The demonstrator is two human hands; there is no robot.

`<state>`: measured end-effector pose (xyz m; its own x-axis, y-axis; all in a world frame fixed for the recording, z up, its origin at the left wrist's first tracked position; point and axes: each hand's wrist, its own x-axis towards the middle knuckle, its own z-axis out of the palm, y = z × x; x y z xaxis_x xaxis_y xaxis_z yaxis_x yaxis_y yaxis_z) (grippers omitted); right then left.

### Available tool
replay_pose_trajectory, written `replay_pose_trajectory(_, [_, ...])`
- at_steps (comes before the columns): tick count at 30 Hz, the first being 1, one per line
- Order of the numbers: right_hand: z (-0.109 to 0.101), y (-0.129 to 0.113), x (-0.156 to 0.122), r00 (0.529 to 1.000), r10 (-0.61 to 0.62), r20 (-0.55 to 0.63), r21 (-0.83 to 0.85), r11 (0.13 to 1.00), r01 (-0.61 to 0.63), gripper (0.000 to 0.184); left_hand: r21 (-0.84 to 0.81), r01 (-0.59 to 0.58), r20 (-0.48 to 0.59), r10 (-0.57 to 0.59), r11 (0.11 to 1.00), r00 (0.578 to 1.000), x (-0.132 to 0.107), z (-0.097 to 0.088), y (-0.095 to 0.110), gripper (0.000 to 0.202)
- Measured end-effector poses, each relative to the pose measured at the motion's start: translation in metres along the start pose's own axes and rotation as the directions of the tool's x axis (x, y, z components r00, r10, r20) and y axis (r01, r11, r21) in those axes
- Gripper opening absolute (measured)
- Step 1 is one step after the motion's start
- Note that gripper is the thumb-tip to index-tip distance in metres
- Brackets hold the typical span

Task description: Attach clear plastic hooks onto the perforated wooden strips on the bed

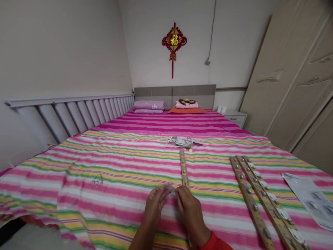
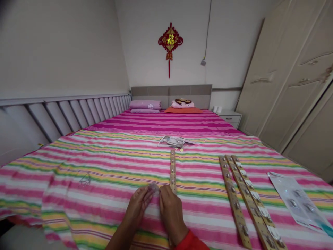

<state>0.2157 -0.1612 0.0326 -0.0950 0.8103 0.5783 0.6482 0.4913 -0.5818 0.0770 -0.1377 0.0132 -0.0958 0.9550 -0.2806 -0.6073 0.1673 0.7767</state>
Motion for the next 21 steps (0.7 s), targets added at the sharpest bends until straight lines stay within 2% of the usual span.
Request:
replay_pose_trajectory(2, [-0.001,0.0,-0.001,0.995,0.086,-0.053,0.106,0.991,-0.08,0.019,0.088,-0.05,-0.046,0.054,0.995,0.997,0.004,-0.001,0.003,0.036])
replay_pose_trajectory(4, [-0.002,0.001,-0.002,0.961,0.261,-0.089,0.298,0.928,-0.224,0.015,0.186,-0.128,-0.078,0.144,0.974,0.986,0.008,-0.003,0.008,0.037])
replay_pose_trajectory(6, [-0.003,0.002,-0.004,0.884,0.466,-0.039,0.534,0.757,-0.376,0.02,0.308,-0.238,-0.064,0.269,0.921,0.961,0.012,-0.007,0.014,0.035])
replay_pose_trajectory(8, [-0.004,0.003,-0.008,0.784,0.611,0.109,0.717,0.498,-0.488,0.027,0.46,-0.346,0.003,0.388,0.818,0.922,0.017,-0.011,0.019,0.031])
replay_pose_trajectory(9, [-0.005,0.003,-0.011,0.739,0.645,0.195,0.768,0.368,-0.524,0.03,0.541,-0.382,0.039,0.431,0.749,0.901,0.019,-0.013,0.021,0.028])
replay_pose_trajectory(10, [-0.007,0.004,-0.014,0.703,0.656,0.274,0.795,0.257,-0.549,0.031,0.616,-0.405,0.075,0.462,0.675,0.884,0.022,-0.015,0.023,0.025])
replay_pose_trajectory(12, [-0.01,0.004,-0.022,0.659,0.652,0.376,0.82,0.097,-0.564,0.033,0.734,-0.422,0.139,0.491,0.532,0.86,0.027,-0.02,0.025,0.019])
replay_pose_trajectory(14, [-0.014,0.005,-0.03,0.645,0.636,0.424,0.836,0.0,-0.549,0.032,0.795,-0.443,0.197,0.514,0.414,0.835,0.031,-0.022,0.026,0.014])
replay_pose_trajectory(16, [-0.019,0.006,-0.037,0.653,0.607,0.453,0.848,-0.068,-0.525,0.028,0.809,-0.477,0.238,0.552,0.342,0.799,0.031,-0.022,0.025,0.011])
replay_pose_trajectory(18, [-0.025,0.006,-0.042,0.67,0.559,0.488,0.854,-0.149,-0.498,0.025,0.79,-0.5,0.232,0.582,0.354,0.779,0.026,-0.017,0.023,0.013])
replay_pose_trajectory(21, [-0.033,0.006,-0.046,0.687,0.472,0.553,0.833,-0.314,-0.455,0.025,0.693,-0.506,0.194,0.543,0.513,0.817,0.007,-0.003,0.018,0.021])
